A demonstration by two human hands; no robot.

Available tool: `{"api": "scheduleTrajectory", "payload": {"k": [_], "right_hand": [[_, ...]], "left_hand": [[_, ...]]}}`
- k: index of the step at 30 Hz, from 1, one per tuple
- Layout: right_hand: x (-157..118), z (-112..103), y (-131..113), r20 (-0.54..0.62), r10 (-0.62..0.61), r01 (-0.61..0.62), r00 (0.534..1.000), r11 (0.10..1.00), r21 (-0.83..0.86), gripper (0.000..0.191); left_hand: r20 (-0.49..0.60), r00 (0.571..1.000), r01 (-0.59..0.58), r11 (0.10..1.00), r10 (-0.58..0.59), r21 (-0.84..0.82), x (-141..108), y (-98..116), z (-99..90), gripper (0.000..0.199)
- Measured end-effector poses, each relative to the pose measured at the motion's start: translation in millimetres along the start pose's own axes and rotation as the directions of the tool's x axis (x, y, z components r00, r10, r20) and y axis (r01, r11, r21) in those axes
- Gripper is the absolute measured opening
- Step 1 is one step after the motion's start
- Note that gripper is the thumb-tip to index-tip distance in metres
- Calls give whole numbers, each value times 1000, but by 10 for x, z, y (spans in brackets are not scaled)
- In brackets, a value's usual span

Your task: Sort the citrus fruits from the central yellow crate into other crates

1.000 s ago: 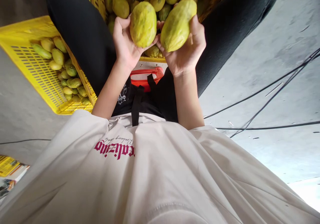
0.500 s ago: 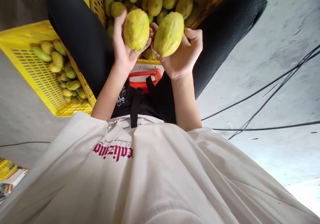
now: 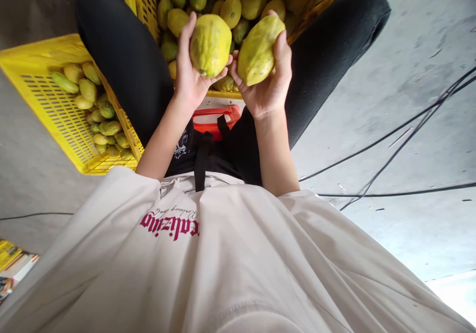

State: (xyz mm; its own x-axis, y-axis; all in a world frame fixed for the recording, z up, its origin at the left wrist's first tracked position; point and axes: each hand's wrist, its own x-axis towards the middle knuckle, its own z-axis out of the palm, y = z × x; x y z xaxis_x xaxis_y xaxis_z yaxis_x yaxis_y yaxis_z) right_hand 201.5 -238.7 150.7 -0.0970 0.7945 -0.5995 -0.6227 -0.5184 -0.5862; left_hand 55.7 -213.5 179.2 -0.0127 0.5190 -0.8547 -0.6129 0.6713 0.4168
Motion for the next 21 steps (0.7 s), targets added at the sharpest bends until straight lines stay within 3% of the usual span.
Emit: {"api": "scheduleTrajectory", "payload": {"k": [3, 5, 10, 14, 18, 21], "right_hand": [[2, 9, -32, 62, 47, -46, 997, 999, -12, 52], [2, 16, -43, 80, 60, -58, 995, 998, -35, 53], [41, 21, -10, 102, 9, -10, 995, 1000, 9, 49], [96, -15, 64, 33, -8, 6, 999, 998, 57, 43], [178, -152, 165, -30, 5, -2, 1000, 995, 102, 47], [268, -332, 217, -15, 18, -17, 1000, 996, 83, 44]], "left_hand": [[125, 992, -20, 999, 24, -32, 77, -9, -71, 54], [153, 988, -24, 998, 33, -59, 150, -26, -142, 55], [103, 987, -110, 986, 123, -127, 234, -71, -251, 50], [107, 988, -98, 984, 114, -147, 140, -44, -226, 49], [119, 988, -79, 983, 99, -165, 36, 8, -197, 45], [111, 988, -88, 980, 109, -180, 7, 18, -209, 42]]}}
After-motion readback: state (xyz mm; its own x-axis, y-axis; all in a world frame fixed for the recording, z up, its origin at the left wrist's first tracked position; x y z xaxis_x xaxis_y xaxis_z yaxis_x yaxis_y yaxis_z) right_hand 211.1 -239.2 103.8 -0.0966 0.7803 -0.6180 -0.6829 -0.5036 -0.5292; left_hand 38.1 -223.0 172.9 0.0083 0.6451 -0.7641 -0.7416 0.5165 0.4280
